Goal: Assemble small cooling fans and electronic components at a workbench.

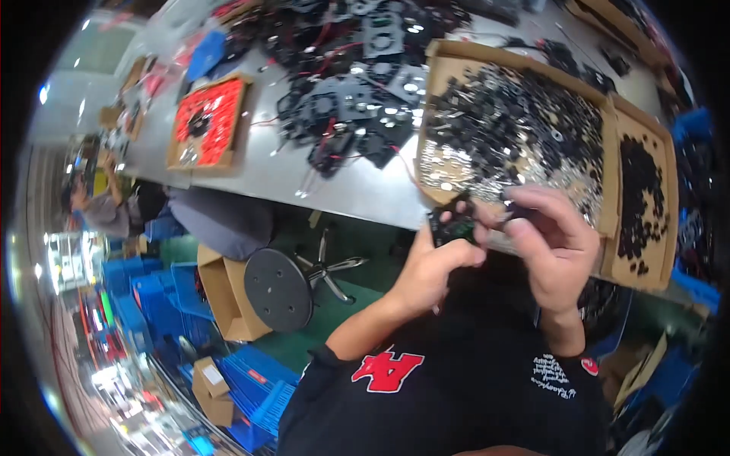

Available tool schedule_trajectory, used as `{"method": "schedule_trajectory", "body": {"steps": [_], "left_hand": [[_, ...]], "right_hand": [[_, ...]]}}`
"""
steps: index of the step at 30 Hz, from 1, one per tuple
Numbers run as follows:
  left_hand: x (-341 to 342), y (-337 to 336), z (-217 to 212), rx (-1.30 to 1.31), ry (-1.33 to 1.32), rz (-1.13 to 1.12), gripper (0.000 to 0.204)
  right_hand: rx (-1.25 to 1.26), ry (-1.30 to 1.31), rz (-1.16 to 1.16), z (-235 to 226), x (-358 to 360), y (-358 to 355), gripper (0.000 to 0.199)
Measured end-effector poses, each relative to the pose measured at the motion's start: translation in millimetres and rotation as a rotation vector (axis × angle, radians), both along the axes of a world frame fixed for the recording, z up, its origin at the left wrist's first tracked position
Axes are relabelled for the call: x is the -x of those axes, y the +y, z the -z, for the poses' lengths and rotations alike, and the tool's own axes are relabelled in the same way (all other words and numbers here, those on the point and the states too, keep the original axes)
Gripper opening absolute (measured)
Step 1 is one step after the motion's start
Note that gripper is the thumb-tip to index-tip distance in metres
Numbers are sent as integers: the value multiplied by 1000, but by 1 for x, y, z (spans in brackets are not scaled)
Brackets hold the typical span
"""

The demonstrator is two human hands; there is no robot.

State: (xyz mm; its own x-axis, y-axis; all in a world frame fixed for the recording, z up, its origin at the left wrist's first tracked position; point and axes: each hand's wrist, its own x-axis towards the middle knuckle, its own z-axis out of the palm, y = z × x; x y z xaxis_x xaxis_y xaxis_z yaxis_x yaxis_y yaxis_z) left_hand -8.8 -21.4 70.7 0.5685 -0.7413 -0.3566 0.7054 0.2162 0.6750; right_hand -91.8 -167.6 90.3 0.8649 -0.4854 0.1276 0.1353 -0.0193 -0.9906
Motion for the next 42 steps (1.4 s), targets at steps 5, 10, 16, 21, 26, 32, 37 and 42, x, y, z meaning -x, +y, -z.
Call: {"method": "schedule_trajectory", "body": {"steps": [5, 10, 16, 21, 26, 32, 37, 42], "left_hand": [[-14, -4, -2, -131, -327, 126, 40], [-6, -14, 1, -218, -410, 118, 34], [-9, -20, -3, -291, -563, 191, 30], [-5, -25, -3, -335, -610, 198, 31], [-5, -29, 1, -351, -697, 139, 31], [-5, -29, 1, -460, -792, 162, 38], [-13, -29, -1, -561, -1277, 174, 50], [-18, -23, 5, -578, -1720, 53, 58]], "right_hand": [[147, -60, -39, -1, -11, 6, 23], [174, 18, -46, 1, -11, 0, 21], [197, 10, -44, 6, -9, -6, 18], [245, 4, -44, 3, -6, -12, 18], [68, 21, -15, 5, 1, -10, 19], [43, 23, -42, 14, 8, -16, 23], [-164, 67, -61, 20, 14, -18, 22], [12, 34, -40, 18, 14, -13, 28]]}}
